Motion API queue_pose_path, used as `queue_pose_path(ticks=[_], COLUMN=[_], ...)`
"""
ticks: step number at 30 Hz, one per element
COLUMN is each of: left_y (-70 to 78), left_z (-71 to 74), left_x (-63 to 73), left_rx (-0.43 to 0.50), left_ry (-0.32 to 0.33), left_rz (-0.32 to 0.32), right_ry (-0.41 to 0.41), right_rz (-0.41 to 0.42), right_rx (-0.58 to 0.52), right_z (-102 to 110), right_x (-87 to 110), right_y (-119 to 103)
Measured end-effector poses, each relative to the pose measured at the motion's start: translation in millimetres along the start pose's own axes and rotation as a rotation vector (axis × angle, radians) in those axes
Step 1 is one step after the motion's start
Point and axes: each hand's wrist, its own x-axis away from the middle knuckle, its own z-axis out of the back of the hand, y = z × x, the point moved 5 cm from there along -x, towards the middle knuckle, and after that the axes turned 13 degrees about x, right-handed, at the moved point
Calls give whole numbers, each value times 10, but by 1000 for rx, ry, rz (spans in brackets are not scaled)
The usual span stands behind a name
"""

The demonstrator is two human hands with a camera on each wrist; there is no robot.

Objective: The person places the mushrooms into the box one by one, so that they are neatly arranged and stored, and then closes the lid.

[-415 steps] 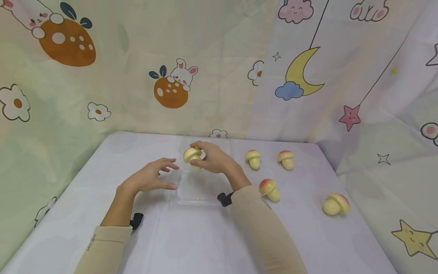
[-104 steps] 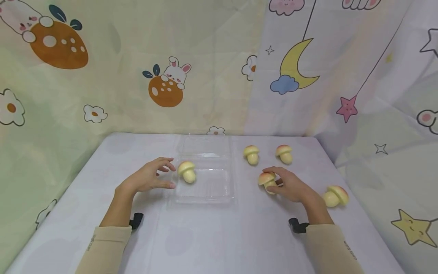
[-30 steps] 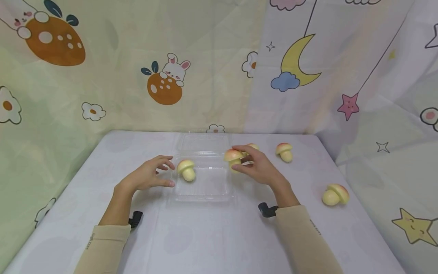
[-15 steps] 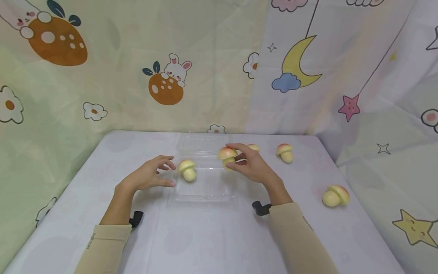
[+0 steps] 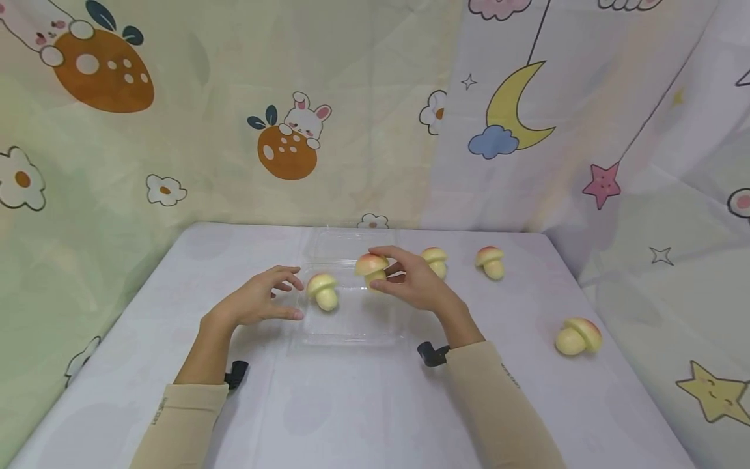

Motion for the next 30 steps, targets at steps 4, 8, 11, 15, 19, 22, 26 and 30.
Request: queue_pose_path(ticks=[4,8,11,15,19,22,26,30], left_y=[15,17,11,7,8,9,23,25], left_z=[-1,-3,-1,2,-3,-3,-1,5], left_x=[9,6,0,-6,-18,-20,-12,-9], left_rx=[7,12,10,6,6,4,7,6], left_ry=[-2,-8,-8,-2,-2,-3,-5,-3], left_rz=[-6,-9,-2,10,17,17,11,4], right_ry=[-5,-9,-13,-23,-34,-34,-40,-53], right_rz=[2,-9,-23,-27,-20,-15,-13,-19], right_rx=[2,-3,-5,25,76,115,141,156], right_z=[-53,-110,-162,-225,-255,-264,-285,-324], right_x=[-30,-64,-102,-159,-191,-212,-240,-262], right_y=[-11,7,28,18,-11,-32,-41,-11])
